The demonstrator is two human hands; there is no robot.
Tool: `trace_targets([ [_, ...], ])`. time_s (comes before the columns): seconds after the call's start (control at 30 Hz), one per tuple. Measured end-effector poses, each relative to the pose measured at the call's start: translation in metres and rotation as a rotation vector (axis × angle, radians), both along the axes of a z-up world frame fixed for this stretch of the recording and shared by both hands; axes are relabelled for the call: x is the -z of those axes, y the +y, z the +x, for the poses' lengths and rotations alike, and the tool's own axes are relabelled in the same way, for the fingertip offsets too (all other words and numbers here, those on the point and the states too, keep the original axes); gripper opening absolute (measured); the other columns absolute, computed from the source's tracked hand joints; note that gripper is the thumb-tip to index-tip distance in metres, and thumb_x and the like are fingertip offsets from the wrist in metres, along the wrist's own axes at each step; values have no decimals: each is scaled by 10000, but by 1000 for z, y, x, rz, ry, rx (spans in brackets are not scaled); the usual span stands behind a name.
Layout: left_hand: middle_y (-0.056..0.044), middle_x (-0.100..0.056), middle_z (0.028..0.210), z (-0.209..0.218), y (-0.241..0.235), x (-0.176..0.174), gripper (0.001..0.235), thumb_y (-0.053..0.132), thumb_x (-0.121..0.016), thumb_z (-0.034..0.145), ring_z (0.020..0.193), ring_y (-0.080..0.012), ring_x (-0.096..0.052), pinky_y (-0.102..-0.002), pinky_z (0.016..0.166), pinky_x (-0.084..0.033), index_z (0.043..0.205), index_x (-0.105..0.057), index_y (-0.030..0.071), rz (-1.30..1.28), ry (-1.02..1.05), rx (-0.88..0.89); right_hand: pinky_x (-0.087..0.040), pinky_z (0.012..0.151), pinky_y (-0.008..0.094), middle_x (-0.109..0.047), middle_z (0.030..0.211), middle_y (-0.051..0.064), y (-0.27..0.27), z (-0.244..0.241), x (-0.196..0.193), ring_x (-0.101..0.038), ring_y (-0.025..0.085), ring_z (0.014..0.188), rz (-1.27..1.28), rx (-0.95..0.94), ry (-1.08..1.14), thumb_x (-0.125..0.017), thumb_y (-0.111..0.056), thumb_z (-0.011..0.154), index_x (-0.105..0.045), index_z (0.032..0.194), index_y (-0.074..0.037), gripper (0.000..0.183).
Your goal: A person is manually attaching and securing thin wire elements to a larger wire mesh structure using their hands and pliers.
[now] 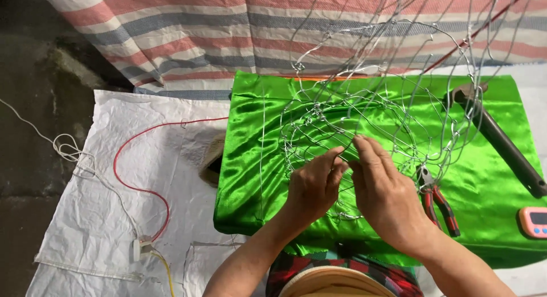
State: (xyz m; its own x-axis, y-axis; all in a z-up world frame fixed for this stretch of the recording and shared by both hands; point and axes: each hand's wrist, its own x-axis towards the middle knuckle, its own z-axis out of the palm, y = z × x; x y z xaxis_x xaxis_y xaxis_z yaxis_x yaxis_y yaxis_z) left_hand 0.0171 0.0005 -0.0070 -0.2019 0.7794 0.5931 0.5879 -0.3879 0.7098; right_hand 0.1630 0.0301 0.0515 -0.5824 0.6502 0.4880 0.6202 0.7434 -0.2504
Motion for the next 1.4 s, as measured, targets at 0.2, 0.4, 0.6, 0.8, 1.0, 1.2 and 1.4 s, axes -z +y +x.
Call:
trace_targets([
  [0.2,-133,-695,1003,-44,24,13,254,3,-614,993,774,-196,-686,-281,619,-561,1245,-589,4,204,19,-150,-540,566,355,-657,1246,241,1,1,-2,-678,253,703,16,28,55,-700,53,910,-608,1367,56,467],
  [0.4,-86,-722,934,-87,74,-3,154,-11,-684,923,699,-169,-656,-282,600,-534,1074,-686,19,107,-50,-87,-511,562,366,-657,1213,241,2,5,-3,-642,246,680,17,14,53,-701,53,909,-627,1366,40,463],
  [0.6,-31,-654,799,-111,127,16,143,92,-711,916,639,-108,-506,-233,514,-477,994,-798,175,-139,176,203,-513,567,358,-657,1213,221,3,10,4,-642,232,694,6,38,28,-712,43,896,-621,1395,-3,509],
  [0.8,2,-520,831,-113,135,-10,159,162,-754,880,749,-136,-526,-287,698,-524,980,-827,263,-284,323,298,-514,581,368,-662,1208,211,3,11,8,-645,249,711,12,61,11,-714,13,896,-624,1401,-24,514],
  [1.0,-39,-578,1012,-111,139,6,121,97,-802,826,854,-168,-600,-333,791,-562,900,-792,193,-48,325,265,-513,562,348,-674,1175,184,4,14,8,-644,219,698,-13,62,33,-718,21,893,-635,1394,-43,512],
  [1.2,-327,-476,1477,-109,129,8,196,57,-833,776,906,-277,-740,-363,759,-637,937,-758,139,0,241,224,-501,541,328,-681,1151,170,2,14,6,-632,189,677,-26,65,48,-712,34,904,-647,1389,-58,497],
  [1.4,-371,-390,1533,-111,129,21,220,125,-828,793,1159,-364,-701,-440,988,-519,1007,-785,151,-20,287,257,-488,515,330,-677,1153,179,1,14,6,-621,188,639,-30,88,33,-735,-4,899,-648,1392,-64,504],
])
